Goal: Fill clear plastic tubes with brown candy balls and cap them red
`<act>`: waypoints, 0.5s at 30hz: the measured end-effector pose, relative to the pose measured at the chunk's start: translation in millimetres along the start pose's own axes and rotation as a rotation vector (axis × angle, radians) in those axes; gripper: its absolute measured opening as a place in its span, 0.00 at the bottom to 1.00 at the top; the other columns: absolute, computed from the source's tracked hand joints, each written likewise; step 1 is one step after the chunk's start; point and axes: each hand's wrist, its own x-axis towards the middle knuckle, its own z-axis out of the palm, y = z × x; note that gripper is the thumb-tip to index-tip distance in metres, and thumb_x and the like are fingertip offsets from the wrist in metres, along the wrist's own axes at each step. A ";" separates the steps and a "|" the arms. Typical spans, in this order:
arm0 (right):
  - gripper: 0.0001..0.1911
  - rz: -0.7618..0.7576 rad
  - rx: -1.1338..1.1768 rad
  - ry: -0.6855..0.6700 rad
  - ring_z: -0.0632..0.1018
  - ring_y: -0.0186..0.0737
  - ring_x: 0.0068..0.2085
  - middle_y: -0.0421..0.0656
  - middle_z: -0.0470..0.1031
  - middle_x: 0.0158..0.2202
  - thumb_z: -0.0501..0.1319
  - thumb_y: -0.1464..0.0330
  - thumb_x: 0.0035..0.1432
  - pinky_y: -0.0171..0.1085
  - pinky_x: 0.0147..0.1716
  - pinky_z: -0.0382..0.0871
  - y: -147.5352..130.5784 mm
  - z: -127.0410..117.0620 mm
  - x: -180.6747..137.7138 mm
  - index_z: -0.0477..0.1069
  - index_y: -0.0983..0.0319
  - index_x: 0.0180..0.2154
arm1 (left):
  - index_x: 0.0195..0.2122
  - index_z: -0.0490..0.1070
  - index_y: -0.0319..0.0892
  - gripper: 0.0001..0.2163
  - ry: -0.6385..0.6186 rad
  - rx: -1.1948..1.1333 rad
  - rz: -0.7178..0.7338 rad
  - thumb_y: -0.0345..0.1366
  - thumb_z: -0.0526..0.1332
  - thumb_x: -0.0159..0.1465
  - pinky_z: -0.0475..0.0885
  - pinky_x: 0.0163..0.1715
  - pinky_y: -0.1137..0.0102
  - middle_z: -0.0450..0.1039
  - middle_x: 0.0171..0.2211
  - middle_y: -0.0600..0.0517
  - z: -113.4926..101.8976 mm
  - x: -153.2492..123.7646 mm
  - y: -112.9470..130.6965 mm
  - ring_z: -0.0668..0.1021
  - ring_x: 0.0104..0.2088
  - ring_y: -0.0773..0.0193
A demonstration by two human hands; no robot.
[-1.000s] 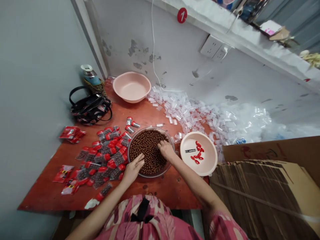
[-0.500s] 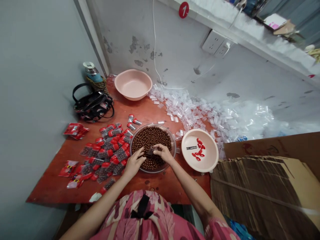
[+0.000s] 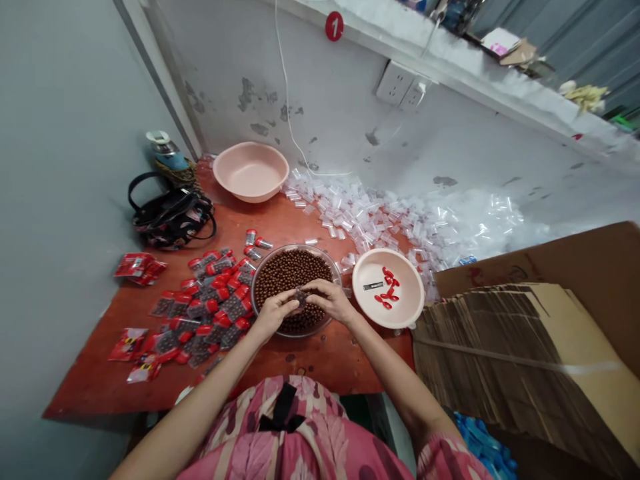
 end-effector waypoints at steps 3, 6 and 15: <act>0.12 0.011 0.010 0.034 0.70 0.34 0.40 0.42 0.70 0.38 0.56 0.65 0.53 0.36 0.43 0.62 1.8 1.3 -4.2 0.69 0.59 0.41 | 0.44 0.68 0.37 0.20 0.000 -0.004 -0.019 0.37 0.64 0.49 0.68 0.43 0.58 0.72 0.42 0.48 1.9 0.6 -1.5 0.74 0.39 0.57; 0.13 0.069 0.031 0.071 0.71 0.35 0.40 0.41 0.71 0.38 0.57 0.64 0.52 0.36 0.43 0.62 9.6 0.9 -8.1 0.69 0.59 0.41 | 0.45 0.67 0.36 0.22 -0.006 -0.030 -0.048 0.38 0.64 0.49 0.69 0.43 0.57 0.70 0.44 0.47 4.6 2.5 -3.8 0.74 0.40 0.56; 0.15 0.116 0.154 0.049 0.71 0.36 0.43 0.41 0.71 0.41 0.58 0.64 0.51 0.37 0.46 0.61 20.2 -9.2 -3.4 0.69 0.57 0.43 | 0.46 0.65 0.36 0.23 0.006 0.150 0.011 0.41 0.62 0.50 0.69 0.42 0.57 0.70 0.44 0.46 13.9 13.6 5.0 0.73 0.41 0.54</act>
